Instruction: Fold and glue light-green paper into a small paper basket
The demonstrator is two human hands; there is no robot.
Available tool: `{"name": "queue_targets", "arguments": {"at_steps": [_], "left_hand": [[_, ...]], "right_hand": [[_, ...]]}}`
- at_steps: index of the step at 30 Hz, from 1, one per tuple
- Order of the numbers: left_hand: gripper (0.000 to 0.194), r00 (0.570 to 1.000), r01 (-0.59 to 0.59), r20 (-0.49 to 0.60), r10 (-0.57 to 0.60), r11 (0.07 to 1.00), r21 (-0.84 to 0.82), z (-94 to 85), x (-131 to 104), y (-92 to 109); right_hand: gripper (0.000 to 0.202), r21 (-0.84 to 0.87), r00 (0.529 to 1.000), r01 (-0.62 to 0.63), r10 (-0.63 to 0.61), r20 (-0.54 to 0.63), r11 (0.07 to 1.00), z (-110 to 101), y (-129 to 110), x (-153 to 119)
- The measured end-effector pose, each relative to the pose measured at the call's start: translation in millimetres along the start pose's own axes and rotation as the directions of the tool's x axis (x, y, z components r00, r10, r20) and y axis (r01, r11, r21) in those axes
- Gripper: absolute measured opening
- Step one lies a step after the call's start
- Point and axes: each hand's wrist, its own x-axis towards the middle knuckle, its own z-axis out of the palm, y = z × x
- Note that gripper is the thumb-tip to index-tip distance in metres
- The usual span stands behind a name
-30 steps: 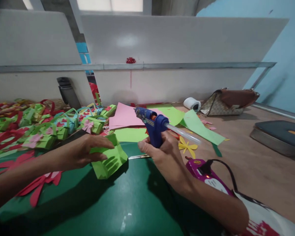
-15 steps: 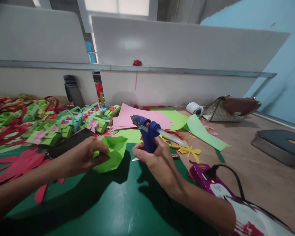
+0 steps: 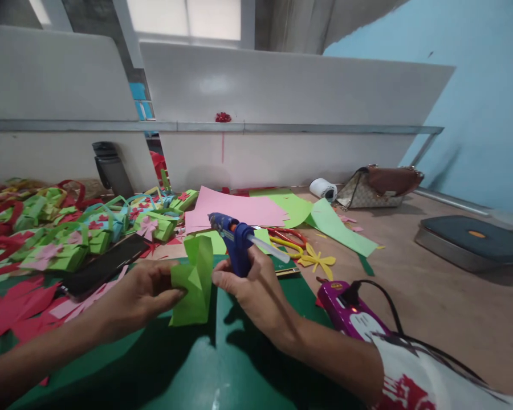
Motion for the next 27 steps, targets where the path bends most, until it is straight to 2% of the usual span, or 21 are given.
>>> {"name": "queue_targets", "arguments": {"at_steps": [2,4,10,12,15,17,19,21,23,25,27], "left_hand": [[0.014,0.999,0.023,-0.025,-0.026,0.994,-0.108,6.2,0.4,-2.3],[0.011,0.997,0.041,-0.051,-0.049,0.989,-0.145,10.8,1.1,-4.3],[0.011,0.99,-0.001,-0.143,0.0,1.0,-0.006,16.8,0.4,-7.3],[0.016,0.99,-0.011,-0.142,0.018,0.999,0.049,16.6,-0.9,-7.3],[0.017,0.973,-0.02,-0.224,0.055,0.988,0.155,14.2,-3.1,-5.3],[0.018,0.947,-0.02,-0.304,0.106,0.962,0.273,12.0,-4.4,-2.8],[0.018,0.924,-0.023,-0.347,0.163,0.927,0.376,10.1,-5.3,-0.5],[0.019,0.913,-0.026,-0.358,0.197,0.902,0.432,8.7,-6.1,1.0],[0.021,0.911,-0.019,-0.359,0.205,0.888,0.46,7.8,-7.0,1.7],[0.022,0.908,-0.017,-0.36,0.216,0.876,0.482,7.2,-8.1,2.2],[0.021,0.905,-0.02,-0.358,0.227,0.866,0.499,7.1,-9.0,2.7]], "right_hand": [[0.014,0.026,0.999,-0.03,0.029,0.043,0.999,-0.5,2.3,-1.9],[0.019,0.019,0.996,-0.041,0.04,0.078,0.999,0.2,5.2,-3.7],[0.018,0.015,0.994,0.002,-0.003,0.106,1.0,4.9,11.2,-3.5],[0.019,-0.07,0.997,0.041,-0.036,0.065,0.997,-0.3,10.8,-0.1],[0.031,-0.307,0.978,0.205,-0.21,0.017,0.929,-16.7,10.2,6.3],[0.041,-0.525,0.945,0.3,-0.323,0.05,0.797,-28.2,12.9,9.7],[0.046,-0.759,0.915,0.338,-0.382,0.127,0.556,-35.5,20.1,11.3],[0.048,-0.888,0.897,0.365,-0.36,0.256,0.278,-37.0,31.3,11.3],[0.055,-0.932,0.91,0.355,-0.256,0.327,0.07,-33.6,44.1,9.8],[0.06,-0.941,0.923,0.334,-0.185,0.338,-0.054,-28.1,55.4,7.4],[0.061,-0.937,0.923,0.33,-0.17,0.345,-0.11,-23.2,63.2,4.5]]}}
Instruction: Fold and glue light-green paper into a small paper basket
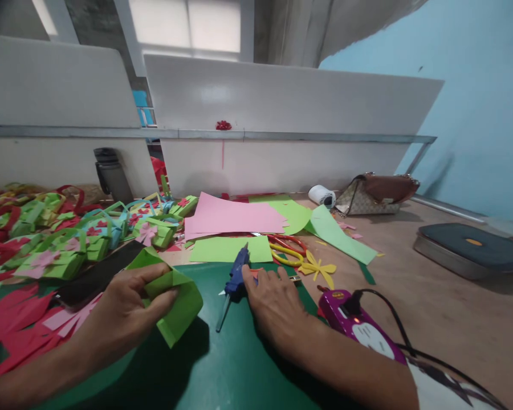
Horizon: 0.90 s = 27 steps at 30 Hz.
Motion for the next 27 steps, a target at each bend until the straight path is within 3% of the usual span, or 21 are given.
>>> {"name": "queue_targets", "arguments": {"at_steps": [6,12,14,16,18,21,24,27], "left_hand": [[0.022,0.997,0.004,0.074,0.0,0.998,-0.06,1.7,-0.5,3.2],[0.025,0.996,-0.029,0.086,0.033,0.998,-0.049,2.2,-1.4,5.1],[0.026,0.994,-0.035,0.102,0.04,0.998,-0.052,1.8,-2.0,4.3],[0.024,0.992,-0.035,0.117,0.042,0.998,-0.06,1.6,-2.7,3.0],[0.02,0.99,-0.032,0.136,0.043,0.996,-0.084,1.8,-4.0,2.1],[0.011,0.985,-0.038,0.158,0.062,0.988,-0.15,2.6,-6.8,2.3],[0.012,0.981,-0.053,0.173,0.091,0.976,-0.213,2.9,-9.1,5.0],[0.018,0.971,-0.077,0.207,0.12,0.975,-0.206,1.3,-9.8,7.9]], "right_hand": [[0.043,-0.04,0.996,0.083,-0.084,-0.003,0.996,-1.2,-10.0,-5.9],[0.044,-0.017,0.991,0.135,-0.134,0.029,0.991,-15.2,-15.0,-8.4],[0.04,0.025,0.989,0.143,-0.142,-0.038,0.989,-26.5,-12.2,-7.2],[0.034,0.153,0.969,0.177,-0.146,-0.198,0.972,-41.9,-8.6,-4.5],[0.031,0.401,0.935,0.229,-0.085,-0.346,0.887,-58.2,-7.1,-0.6],[0.035,0.716,0.943,0.242,0.013,-0.332,0.655,-75.1,-12.1,6.0],[0.049,0.822,0.962,0.237,-0.005,-0.274,0.518,-78.3,-20.5,11.0],[0.052,0.826,0.959,0.279,-0.091,-0.27,0.49,-75.8,-23.1,12.4]]}}
